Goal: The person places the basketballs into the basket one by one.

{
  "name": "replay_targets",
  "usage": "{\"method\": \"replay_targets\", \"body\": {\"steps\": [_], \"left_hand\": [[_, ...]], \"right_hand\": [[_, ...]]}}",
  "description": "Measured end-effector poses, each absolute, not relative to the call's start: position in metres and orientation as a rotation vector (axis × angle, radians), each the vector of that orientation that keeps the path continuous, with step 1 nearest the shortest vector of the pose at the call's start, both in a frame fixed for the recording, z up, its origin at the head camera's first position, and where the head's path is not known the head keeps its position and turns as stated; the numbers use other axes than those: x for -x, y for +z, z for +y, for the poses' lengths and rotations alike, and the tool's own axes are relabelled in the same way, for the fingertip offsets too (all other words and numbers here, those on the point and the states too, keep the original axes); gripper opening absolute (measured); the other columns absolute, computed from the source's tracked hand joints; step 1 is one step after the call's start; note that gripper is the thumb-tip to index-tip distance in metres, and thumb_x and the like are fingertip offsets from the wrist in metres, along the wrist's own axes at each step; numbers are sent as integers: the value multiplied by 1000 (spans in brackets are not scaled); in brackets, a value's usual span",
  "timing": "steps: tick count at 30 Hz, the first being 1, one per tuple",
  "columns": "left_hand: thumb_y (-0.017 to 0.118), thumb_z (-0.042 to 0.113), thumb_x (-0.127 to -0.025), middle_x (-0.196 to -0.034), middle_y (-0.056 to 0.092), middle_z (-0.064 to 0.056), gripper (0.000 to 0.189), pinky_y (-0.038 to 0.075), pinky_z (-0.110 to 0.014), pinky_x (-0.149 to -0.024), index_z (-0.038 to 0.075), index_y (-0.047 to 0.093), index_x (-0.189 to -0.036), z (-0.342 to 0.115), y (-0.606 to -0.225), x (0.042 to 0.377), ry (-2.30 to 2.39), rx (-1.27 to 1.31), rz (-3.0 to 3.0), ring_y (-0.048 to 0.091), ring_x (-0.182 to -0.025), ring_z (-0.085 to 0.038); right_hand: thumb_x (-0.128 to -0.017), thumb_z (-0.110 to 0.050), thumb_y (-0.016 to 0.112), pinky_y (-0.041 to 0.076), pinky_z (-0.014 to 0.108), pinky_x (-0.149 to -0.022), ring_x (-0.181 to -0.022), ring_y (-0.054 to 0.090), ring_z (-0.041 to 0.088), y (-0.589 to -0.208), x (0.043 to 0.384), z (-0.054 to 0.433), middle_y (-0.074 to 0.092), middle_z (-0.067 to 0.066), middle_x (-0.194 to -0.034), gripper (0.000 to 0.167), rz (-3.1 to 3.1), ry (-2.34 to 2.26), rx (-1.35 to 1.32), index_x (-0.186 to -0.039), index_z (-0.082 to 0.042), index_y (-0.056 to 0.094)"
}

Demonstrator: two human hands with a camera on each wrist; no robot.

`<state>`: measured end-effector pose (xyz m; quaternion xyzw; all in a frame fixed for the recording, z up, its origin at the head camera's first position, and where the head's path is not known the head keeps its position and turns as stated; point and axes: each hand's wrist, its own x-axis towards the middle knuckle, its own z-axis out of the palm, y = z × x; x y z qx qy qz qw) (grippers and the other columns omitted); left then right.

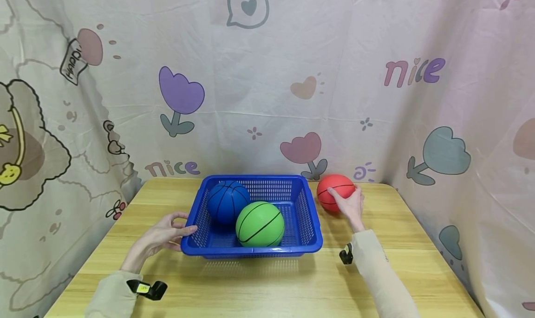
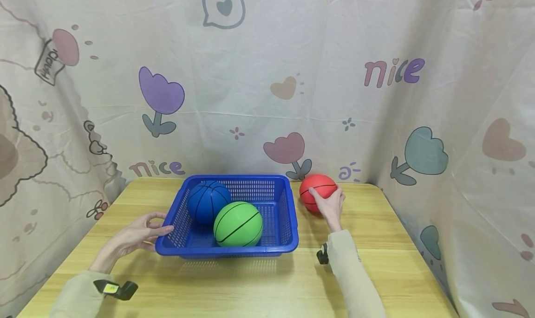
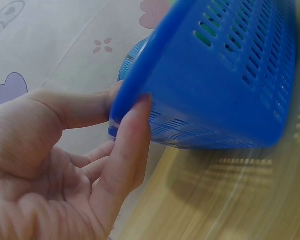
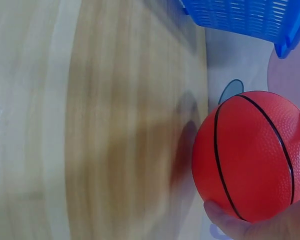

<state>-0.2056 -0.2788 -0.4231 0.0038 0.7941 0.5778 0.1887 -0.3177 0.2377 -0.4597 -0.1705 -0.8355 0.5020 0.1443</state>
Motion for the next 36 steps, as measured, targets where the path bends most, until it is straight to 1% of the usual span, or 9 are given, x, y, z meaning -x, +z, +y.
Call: {"method": "replay_targets", "body": {"steps": [7,13,19,23,26,29,32,36], "left_hand": [[68,28,-97,-134,54,-34,76,63,-35,-68,-5,22,-147,-278,-422,206,1599,-8,2253,74,-84,-21],[68,29,-97,-135,54,-35,77,63,-34,-67,-5,21,-147,-278,-422,206,1592,-5,2258,74,-83,-20],[68,29,-97,-140,49,-38,77,62,-33,-65,-5,21,-148,-279,-422,206,1580,2,2273,73,-83,-20],[68,29,-97,-140,48,-38,77,62,-33,-65,-5,22,-148,-278,-422,206,1579,3,2274,73,-83,-19],[68,29,-97,-141,47,-39,77,62,-33,-66,-5,22,-148,-278,-422,205,1580,1,2271,73,-83,-20],[68,29,-97,-141,47,-39,76,62,-33,-66,-5,22,-148,-278,-422,205,1582,1,2269,73,-84,-19],[68,28,-97,-142,46,-39,76,62,-33,-66,-5,22,-147,-278,-421,205,1585,1,2270,73,-84,-19],[68,28,-97,-140,49,-38,76,62,-32,-65,-5,23,-147,-278,-421,205,1586,-6,2271,74,-84,-20]], "right_hand": [[-85,-45,76,42,62,-112,-139,39,42,-450,318,237,33,25,-155,97,-2325,1472,410,-156,-5,22],[-84,-45,78,39,60,-114,-142,36,37,-441,315,230,34,20,-157,99,-2221,1505,368,-158,-10,22],[-83,-39,80,42,55,-114,-136,43,33,-432,316,221,39,16,-154,92,-2072,1647,241,-155,-13,28],[-83,-36,82,46,52,-110,-131,47,33,-426,314,215,40,15,-153,91,-2028,1710,160,-155,-14,30],[-84,-34,81,47,52,-105,-128,47,36,-423,312,212,40,13,-154,89,-2039,1733,117,-155,-16,30],[-85,-31,80,47,51,-102,-128,46,37,-421,311,209,37,12,-156,88,-2070,1751,59,-156,-20,29],[-85,-29,80,49,47,-99,-127,47,35,-419,311,205,35,10,-157,88,-2108,1761,-5,-156,-21,29],[-85,-24,81,53,45,-96,-124,51,34,-416,311,200,38,10,-154,87,-2141,1759,-86,-155,-20,30]]}}
